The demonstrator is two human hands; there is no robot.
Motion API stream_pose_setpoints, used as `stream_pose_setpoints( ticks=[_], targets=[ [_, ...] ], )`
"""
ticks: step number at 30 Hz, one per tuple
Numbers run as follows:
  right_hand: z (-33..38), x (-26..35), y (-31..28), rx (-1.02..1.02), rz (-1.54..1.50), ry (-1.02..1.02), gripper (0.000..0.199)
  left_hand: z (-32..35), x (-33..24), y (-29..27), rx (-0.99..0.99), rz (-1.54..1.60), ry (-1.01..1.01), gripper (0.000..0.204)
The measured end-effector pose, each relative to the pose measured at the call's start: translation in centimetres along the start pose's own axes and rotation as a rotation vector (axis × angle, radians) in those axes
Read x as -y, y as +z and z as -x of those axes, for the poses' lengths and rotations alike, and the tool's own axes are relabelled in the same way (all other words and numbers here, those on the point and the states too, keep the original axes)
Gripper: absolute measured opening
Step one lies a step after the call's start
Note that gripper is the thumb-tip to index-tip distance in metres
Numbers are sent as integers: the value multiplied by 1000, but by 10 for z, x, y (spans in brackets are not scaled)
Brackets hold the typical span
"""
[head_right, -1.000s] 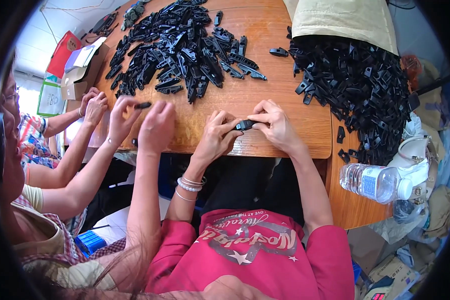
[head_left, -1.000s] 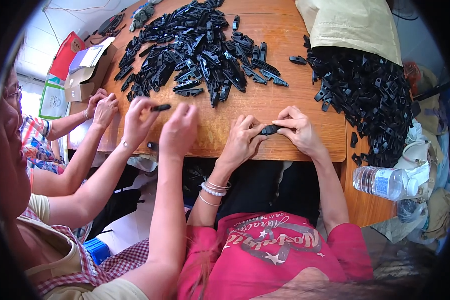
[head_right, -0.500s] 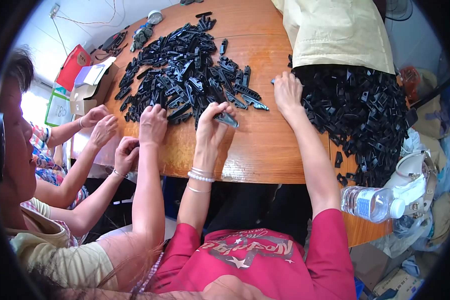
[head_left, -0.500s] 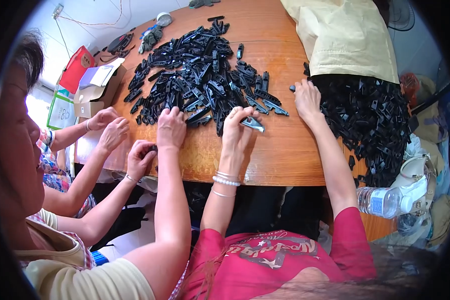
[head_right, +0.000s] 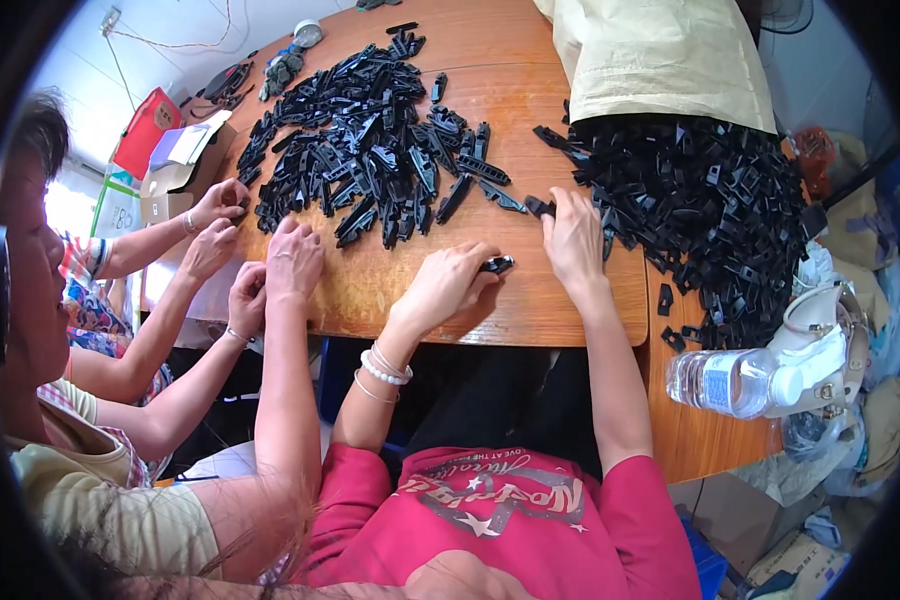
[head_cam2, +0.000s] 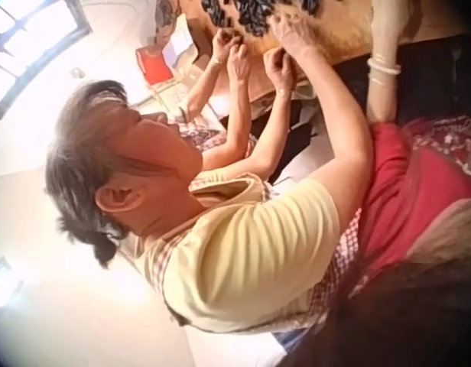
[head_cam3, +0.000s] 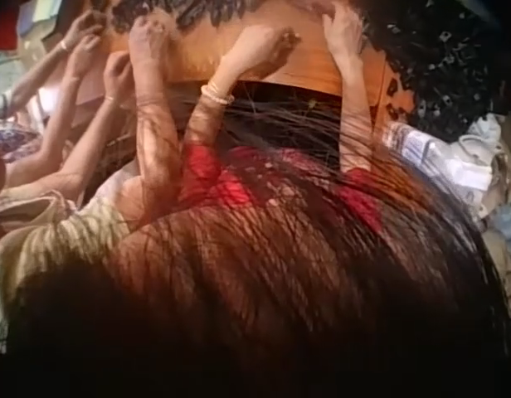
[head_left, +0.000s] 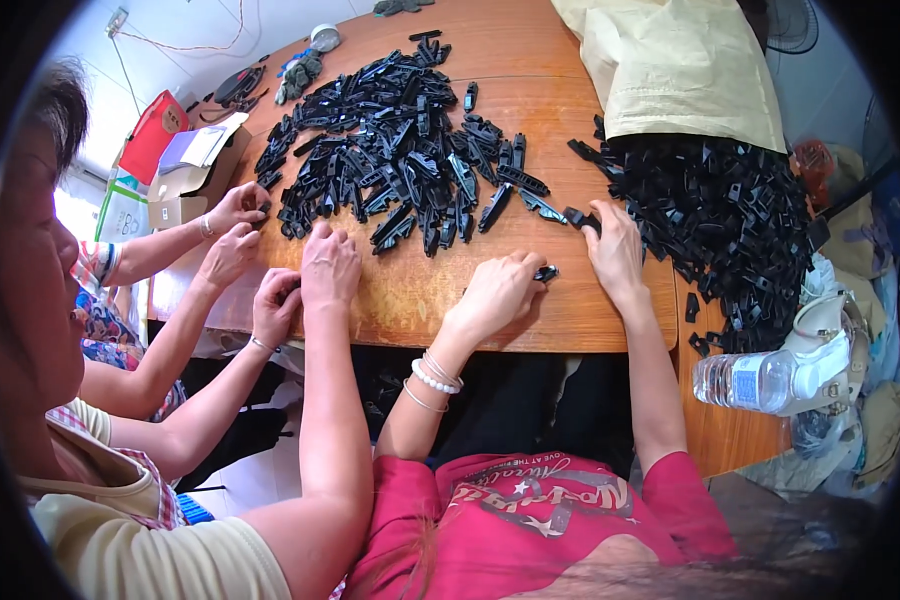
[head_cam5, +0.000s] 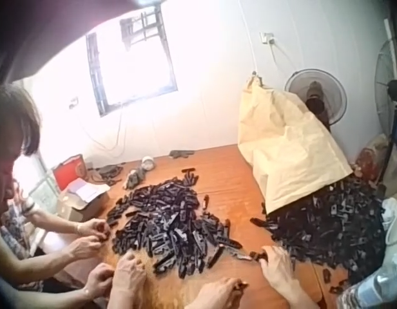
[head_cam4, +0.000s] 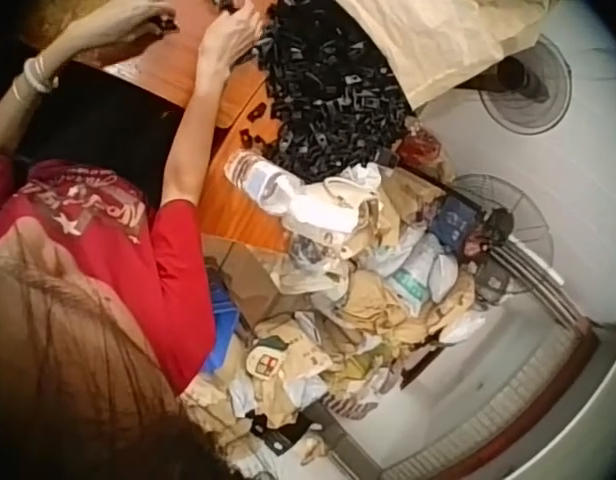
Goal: Assembling small black plastic buckle components at a workbench.
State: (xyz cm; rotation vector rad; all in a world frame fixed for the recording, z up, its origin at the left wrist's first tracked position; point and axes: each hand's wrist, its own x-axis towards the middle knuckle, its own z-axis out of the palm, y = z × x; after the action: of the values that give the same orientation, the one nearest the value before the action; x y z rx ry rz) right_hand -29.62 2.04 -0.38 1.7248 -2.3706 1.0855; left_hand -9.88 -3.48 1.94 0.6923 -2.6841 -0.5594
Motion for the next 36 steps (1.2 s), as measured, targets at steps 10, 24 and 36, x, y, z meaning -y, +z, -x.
stream_pose_setpoints(
  ticks=[10,24,36],
  targets=[
    [46,24,-16,102,-435,125,21,33,10,-1,-162,140,-119,20],
    [51,39,-8,334,-571,-52,25,37,12,6,-185,260,-43,15],
    [-13,11,9,99,-59,15,17,156,-6,-25,-81,-73,-268,23]
  ],
)
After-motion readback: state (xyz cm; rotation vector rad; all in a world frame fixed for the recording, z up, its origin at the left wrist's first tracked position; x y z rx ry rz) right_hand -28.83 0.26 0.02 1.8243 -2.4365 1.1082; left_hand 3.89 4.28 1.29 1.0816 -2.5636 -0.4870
